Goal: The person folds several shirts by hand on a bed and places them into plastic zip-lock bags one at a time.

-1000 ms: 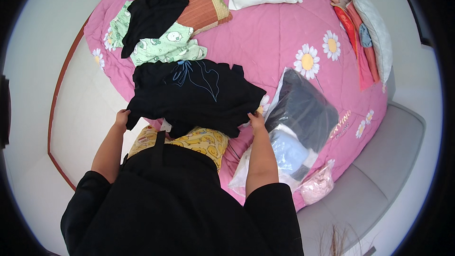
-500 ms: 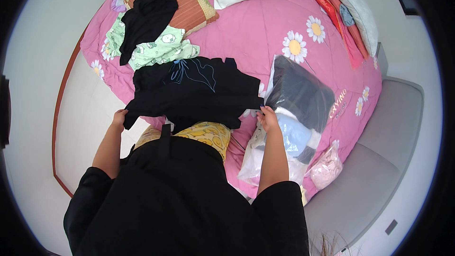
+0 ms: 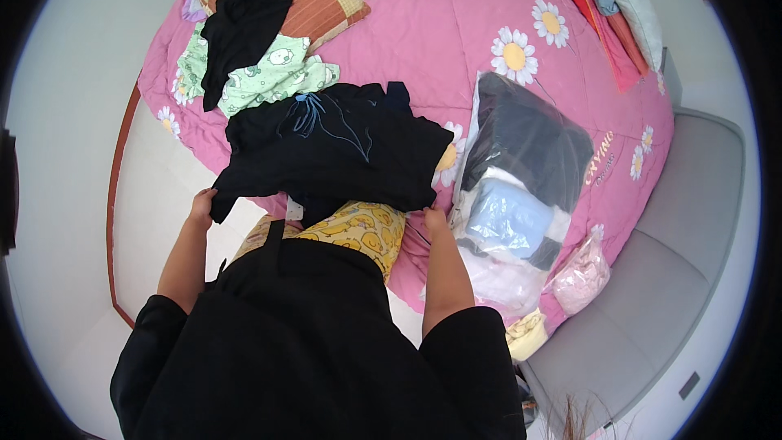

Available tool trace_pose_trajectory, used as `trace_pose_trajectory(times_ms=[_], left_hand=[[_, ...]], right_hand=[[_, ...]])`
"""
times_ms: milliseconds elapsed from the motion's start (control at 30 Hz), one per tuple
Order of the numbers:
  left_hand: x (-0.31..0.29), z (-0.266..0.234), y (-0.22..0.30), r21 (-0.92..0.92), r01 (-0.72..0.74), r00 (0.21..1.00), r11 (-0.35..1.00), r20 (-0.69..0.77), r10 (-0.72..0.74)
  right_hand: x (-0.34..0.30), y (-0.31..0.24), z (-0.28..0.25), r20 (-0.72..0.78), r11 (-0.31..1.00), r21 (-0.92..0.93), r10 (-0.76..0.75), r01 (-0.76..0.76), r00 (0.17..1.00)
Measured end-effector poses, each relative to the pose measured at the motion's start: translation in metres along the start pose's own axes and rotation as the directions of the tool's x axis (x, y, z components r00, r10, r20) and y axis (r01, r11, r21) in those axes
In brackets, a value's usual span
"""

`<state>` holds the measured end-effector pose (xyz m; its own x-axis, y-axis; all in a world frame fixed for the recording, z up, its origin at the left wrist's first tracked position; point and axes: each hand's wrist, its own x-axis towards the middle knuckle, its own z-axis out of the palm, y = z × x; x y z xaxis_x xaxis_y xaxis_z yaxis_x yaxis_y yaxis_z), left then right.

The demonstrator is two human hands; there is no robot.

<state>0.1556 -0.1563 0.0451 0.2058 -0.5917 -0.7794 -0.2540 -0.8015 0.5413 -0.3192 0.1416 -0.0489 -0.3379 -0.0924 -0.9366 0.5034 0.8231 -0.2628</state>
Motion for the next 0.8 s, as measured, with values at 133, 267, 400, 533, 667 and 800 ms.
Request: trace_pose_trajectory(times_ms=[133,267,400,533,667,800], left_hand=[[-0.009,0.003,0.0,-0.014,0.002,0.999,1.0,-0.034,-0.003],[-0.012,0.007,-0.004,-0.089,0.012,1.0,0.996,-0.027,-0.015],[-0.005,0.001,-0.005,-0.18,0.017,1.0,0.983,-0.006,-0.018],[-0.004,0.004,0.009,-0.27,0.034,0.998,0.962,0.051,-0.021],[-0.019,0.019,0.052,-0.335,-0.039,0.999,0.941,0.01,0.045],[-0.014,0.013,0.078,-0.412,-0.052,0.979,0.91,0.161,0.129]], right_hand=[[0.015,0.01,0.014,0.081,0.995,0.078,-0.068,0.061,0.994],[0.005,0.011,0.025,0.138,0.928,0.357,0.062,-0.108,0.988],[-0.004,0.006,0.033,0.174,0.853,0.511,0.022,-0.109,0.984],[-0.009,-0.007,0.016,0.17,0.878,0.47,0.014,-0.094,0.985],[-0.005,-0.038,-0.035,0.13,0.964,-0.031,-0.258,0.264,0.957],[-0.038,-0.105,-0.069,0.147,0.909,0.244,-0.38,0.339,0.913]])
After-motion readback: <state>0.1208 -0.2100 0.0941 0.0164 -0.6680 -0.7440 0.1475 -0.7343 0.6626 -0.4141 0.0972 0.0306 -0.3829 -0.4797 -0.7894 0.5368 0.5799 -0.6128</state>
